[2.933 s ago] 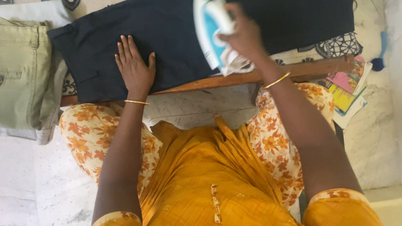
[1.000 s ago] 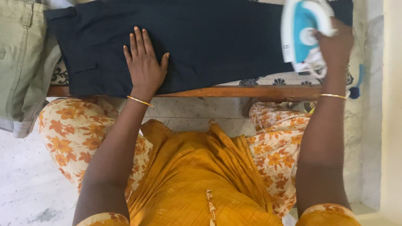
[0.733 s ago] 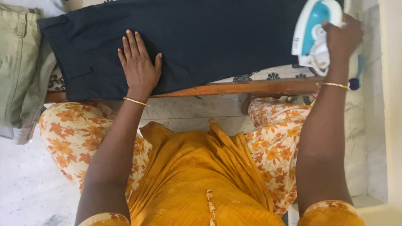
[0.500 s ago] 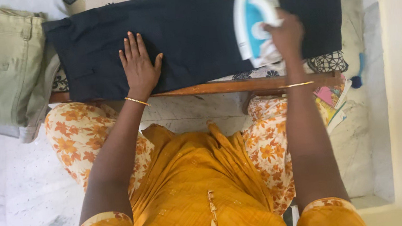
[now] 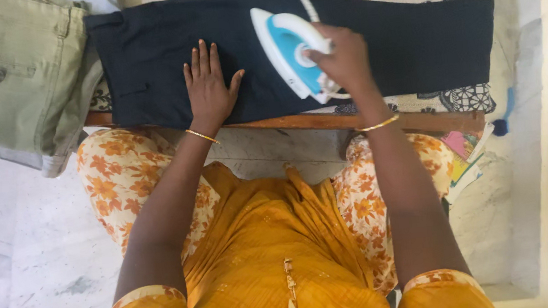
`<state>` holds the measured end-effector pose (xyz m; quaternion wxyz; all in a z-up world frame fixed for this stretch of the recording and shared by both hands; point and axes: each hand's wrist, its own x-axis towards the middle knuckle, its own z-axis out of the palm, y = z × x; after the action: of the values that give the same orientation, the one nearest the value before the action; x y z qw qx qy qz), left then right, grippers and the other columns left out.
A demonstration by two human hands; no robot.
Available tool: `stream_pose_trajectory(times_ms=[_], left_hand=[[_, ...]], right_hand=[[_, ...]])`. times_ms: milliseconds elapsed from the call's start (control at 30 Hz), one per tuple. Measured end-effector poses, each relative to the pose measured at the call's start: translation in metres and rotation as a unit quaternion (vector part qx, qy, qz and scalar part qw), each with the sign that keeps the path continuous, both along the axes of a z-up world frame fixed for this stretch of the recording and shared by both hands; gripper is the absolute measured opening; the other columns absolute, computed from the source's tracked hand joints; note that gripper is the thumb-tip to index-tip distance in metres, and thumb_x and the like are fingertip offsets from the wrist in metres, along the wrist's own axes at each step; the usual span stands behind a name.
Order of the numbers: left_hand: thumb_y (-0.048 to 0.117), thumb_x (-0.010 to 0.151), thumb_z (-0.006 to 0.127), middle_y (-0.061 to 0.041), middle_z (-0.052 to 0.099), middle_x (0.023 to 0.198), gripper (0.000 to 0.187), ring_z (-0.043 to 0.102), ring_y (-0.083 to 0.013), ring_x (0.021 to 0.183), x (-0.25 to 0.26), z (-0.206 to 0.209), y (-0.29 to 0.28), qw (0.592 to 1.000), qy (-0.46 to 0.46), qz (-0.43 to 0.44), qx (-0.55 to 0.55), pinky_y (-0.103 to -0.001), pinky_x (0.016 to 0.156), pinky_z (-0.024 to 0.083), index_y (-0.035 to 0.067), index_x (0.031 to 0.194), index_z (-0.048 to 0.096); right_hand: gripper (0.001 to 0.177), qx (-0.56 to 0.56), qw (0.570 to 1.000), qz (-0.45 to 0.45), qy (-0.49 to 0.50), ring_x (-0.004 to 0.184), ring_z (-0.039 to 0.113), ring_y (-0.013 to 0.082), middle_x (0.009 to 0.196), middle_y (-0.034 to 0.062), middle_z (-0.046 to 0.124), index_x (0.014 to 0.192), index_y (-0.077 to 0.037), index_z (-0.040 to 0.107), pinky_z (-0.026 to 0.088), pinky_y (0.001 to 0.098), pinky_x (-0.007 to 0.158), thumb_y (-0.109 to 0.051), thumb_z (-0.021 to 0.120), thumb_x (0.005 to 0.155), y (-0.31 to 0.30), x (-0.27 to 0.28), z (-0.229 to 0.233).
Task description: The person irons a pair of black trousers laid out on a low wooden bench. They use a blue and white electric iron to smooth the fabric, moving the iron back and forth across the garment while holding it in place with their left hand.
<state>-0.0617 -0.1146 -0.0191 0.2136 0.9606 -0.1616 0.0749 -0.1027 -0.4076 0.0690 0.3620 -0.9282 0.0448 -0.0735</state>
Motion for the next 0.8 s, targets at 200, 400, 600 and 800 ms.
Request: stream_pose_trajectory(times_ms=[200,400,600,800], left_hand=[[0.056,0.100,0.065,-0.027,0.027,0.165,0.087,0.027,-0.0427,0.152,0.001,-0.001,-0.005,1.000,0.013,0.003,0.028,-0.062,0.121,0.023,-0.004,0.157,0.037],[0.053,0.099,0.066,-0.033,0.021,0.164,0.091,0.022,-0.0463,0.153,0.002,-0.004,-0.018,0.999,0.029,0.013,0.020,-0.061,0.122,0.021,-0.007,0.158,0.032],[0.052,0.098,0.067,-0.034,0.022,0.163,0.093,0.020,-0.0472,0.153,0.005,-0.008,-0.030,1.000,0.006,0.007,0.016,-0.062,0.121,0.019,-0.010,0.157,0.031],[0.053,0.098,0.066,-0.031,0.026,0.164,0.090,0.023,-0.0435,0.154,0.003,-0.010,-0.026,1.000,0.002,0.007,-0.010,-0.061,0.123,0.018,-0.008,0.156,0.032]], right_hand=[[0.053,-0.051,0.992,-0.111,-0.012,0.084,0.078,0.0200,0.107,0.0117,0.079,0.131,-0.014,0.074,0.060,0.0328,0.077,-0.019,0.089,0.081,-0.103,-0.028,-0.006],[0.041,-0.145,0.941,-0.291,-0.089,0.097,0.072,0.0344,0.105,0.0209,0.074,0.110,-0.006,0.080,0.054,0.0426,0.086,-0.018,0.094,0.074,-0.213,-0.068,-0.027],[0.034,-0.055,0.942,-0.318,-0.096,0.087,0.072,0.0298,0.097,0.0169,0.077,0.101,-0.005,0.081,0.055,0.0398,0.081,-0.016,0.093,0.071,-0.214,-0.059,-0.029],[0.042,0.011,0.987,-0.152,-0.046,0.084,0.077,0.0178,0.098,0.0115,0.081,0.118,-0.010,0.079,0.057,0.0314,0.079,-0.017,0.088,0.077,-0.082,-0.013,-0.015]])
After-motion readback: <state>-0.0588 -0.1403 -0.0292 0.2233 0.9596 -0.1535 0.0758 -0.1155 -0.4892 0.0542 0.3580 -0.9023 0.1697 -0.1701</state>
